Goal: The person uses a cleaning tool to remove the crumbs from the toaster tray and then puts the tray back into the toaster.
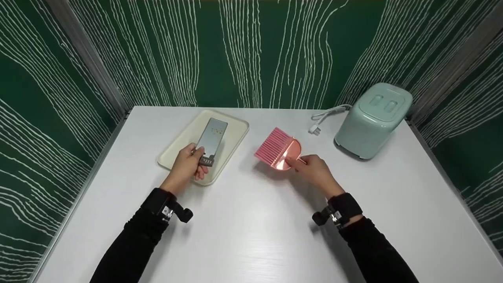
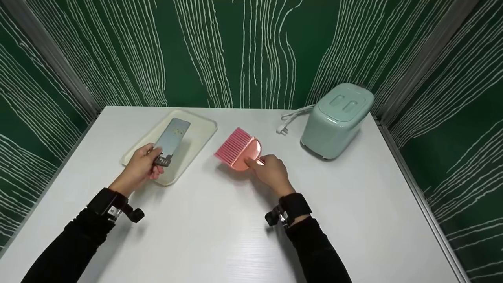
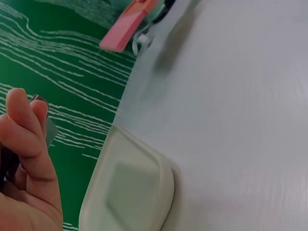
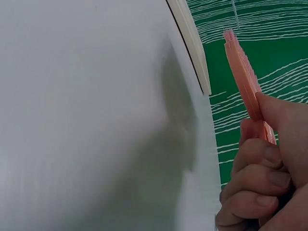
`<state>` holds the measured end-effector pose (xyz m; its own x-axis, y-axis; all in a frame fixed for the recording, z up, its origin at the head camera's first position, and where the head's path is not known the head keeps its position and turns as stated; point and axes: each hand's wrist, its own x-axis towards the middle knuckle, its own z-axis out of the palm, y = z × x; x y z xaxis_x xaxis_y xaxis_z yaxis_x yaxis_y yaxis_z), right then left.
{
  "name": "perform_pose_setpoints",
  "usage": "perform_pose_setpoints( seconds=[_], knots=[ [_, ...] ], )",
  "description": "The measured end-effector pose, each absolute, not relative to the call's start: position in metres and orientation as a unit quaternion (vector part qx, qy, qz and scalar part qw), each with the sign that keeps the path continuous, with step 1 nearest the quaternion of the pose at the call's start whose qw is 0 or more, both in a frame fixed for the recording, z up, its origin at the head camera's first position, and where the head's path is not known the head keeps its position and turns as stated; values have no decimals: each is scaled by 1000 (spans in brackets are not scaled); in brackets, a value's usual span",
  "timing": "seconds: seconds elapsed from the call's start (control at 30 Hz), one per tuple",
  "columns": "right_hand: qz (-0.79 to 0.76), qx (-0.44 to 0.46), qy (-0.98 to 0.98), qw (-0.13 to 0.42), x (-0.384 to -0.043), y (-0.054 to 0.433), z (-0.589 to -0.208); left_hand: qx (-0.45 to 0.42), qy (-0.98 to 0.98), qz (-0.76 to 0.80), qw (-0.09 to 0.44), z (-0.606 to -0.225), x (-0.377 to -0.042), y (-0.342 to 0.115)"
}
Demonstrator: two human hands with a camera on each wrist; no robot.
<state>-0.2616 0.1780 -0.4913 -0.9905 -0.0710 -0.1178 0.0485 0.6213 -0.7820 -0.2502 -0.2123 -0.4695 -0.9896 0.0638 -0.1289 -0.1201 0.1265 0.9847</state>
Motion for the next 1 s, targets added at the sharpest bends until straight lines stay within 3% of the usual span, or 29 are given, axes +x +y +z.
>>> perform_pose_setpoints(
  seconds=[0.73, 1.0],
  knots=[
    [-417, -100, 903, 28, -271, 70, -448, 26, 811, 577, 98, -461, -244, -250],
    [-418, -118, 900, 40, -275, 27, -442, 36, 822, 561, 95, -456, -240, -260]
  ],
)
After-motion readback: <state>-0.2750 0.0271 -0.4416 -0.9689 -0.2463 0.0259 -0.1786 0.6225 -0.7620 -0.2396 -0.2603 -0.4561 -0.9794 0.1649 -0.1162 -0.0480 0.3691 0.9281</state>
